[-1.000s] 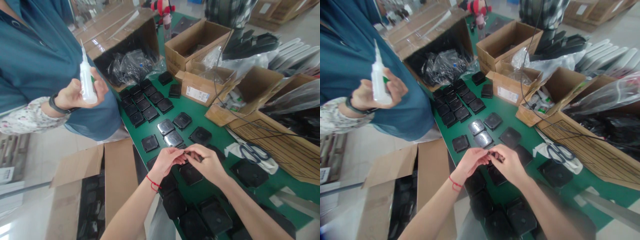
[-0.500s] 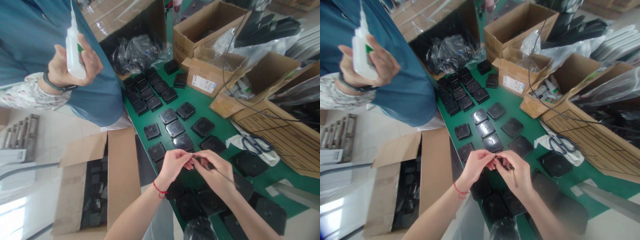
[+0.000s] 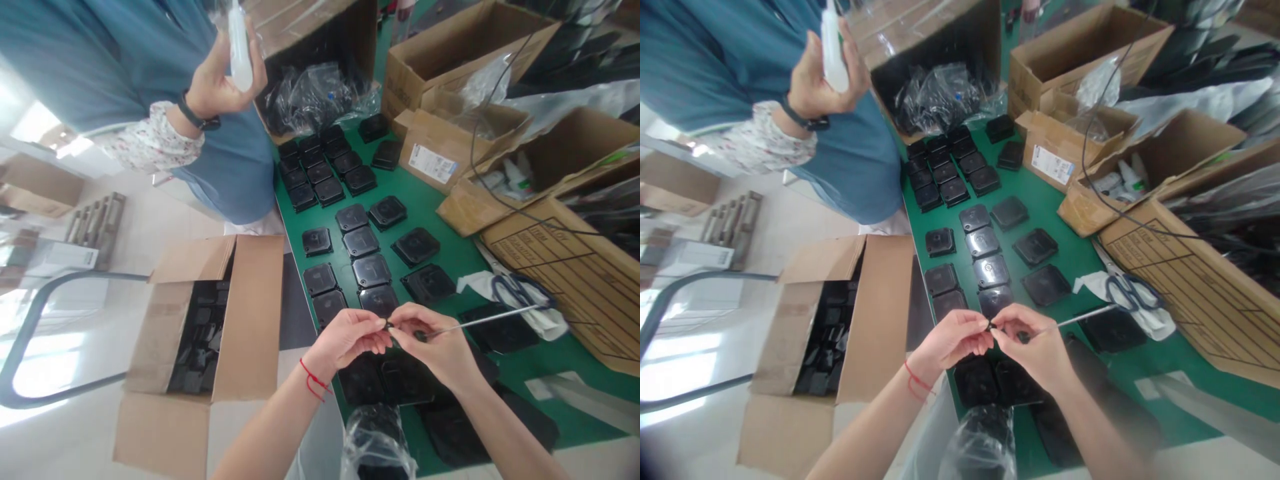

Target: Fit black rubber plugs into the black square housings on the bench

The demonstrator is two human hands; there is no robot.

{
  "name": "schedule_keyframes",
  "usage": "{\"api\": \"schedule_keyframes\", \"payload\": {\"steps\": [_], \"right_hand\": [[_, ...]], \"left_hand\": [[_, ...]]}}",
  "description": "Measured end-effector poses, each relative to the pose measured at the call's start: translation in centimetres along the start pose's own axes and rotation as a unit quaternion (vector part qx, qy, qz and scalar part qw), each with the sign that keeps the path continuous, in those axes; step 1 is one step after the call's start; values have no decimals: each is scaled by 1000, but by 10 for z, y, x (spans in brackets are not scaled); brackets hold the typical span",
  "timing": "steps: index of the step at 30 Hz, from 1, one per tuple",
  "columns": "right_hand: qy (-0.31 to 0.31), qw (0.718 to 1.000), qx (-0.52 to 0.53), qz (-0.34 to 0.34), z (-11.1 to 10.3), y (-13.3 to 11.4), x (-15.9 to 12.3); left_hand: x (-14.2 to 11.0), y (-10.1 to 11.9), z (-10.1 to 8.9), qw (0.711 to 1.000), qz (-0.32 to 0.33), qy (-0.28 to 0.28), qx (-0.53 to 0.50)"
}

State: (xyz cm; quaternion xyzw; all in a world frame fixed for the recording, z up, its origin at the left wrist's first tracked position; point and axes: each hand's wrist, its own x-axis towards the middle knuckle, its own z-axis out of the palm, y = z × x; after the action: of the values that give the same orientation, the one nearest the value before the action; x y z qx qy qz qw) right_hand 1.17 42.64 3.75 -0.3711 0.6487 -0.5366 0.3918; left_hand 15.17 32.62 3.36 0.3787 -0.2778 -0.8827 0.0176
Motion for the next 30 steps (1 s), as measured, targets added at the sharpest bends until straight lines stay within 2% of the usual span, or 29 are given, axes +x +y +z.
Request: {"api": "schedule_keyframes", "payload": {"steps": [4,7,16,24,30], "right_hand": [[11,995,-88,-55,0,-5,-14],[13,993,-100,-59,2,-11,-19],[-9,999,-25,-30,8,-7,-25],[-16,1000,-12,-9,22,-2,-27],[-20,999,20,33,28,8,-28]], "left_hand": [[-9,-6,6,996,42,46,63],[-15,-4,8,992,60,59,98],[-23,-5,-4,996,23,-15,86],[-24,-19,-16,999,-21,-26,37],[-27,-19,-18,999,-21,-28,19]]}}
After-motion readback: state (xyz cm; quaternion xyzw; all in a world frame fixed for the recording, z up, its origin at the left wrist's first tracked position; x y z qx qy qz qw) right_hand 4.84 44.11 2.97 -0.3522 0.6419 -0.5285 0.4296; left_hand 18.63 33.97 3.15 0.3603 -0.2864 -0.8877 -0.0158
